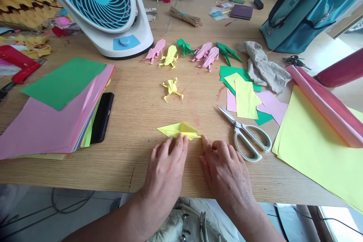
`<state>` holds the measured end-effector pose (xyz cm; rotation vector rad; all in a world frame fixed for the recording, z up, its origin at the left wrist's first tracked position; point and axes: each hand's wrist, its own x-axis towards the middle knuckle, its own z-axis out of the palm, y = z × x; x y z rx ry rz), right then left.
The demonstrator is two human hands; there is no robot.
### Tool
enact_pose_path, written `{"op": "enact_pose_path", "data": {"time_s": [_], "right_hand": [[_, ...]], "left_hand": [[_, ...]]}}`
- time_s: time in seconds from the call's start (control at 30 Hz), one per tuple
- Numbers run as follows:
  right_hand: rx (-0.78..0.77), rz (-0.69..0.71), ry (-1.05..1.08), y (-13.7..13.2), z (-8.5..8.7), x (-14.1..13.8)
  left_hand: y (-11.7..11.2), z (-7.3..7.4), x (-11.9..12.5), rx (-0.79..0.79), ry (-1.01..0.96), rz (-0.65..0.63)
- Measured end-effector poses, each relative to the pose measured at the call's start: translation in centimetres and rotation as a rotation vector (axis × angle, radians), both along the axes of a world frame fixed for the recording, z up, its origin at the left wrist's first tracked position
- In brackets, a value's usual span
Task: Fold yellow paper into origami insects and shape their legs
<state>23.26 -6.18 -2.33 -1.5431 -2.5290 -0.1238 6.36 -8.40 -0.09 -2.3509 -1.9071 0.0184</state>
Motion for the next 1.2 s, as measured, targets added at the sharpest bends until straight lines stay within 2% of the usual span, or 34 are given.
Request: {"op": "enact_pose_path", "data": {"time_s": [0.2,0.53,0.73,0.8,0.9,0.97,1.07,1.2], "right_hand": [[-0.012,0.003,0.044,0.1,0.2,-0.1],[-0.018,0.007,0.120,-0.1,0.2,-0.3],[-0.009,0.040,0.250,1.1,2.1,0.3],[0.007,0.027,0.326,2.1,2.8,0.2],[-0.118,0.077,0.389,4.0,3.3,-0.4],[-0.243,0.119,0.390,5.2,3.2,-0.9],[-0.324,0.149,0.402,6.3,2.8,-1.5],[-0.379,0.272,0.465,6.3,2.1,-2.1]], "left_hand": [[0.2,-0.2,-1.5,0.016,-0.118,-0.011],[-0.4,-1.7,-2.7,0.055,-0.270,-0.034],[-0.6,-2.0,-4.1,0.005,-0.305,-0.112],[-0.1,-1.8,-5.0,-0.033,-0.314,-0.168],[1.3,-1.3,-6.6,-0.089,-0.328,-0.279],[2.4,-0.8,-7.6,-0.110,-0.339,-0.360],[4.1,-0.4,-8.6,-0.126,-0.345,-0.462],[5.6,-0.6,-9.0,-0.082,-0.418,-0.497]]}}
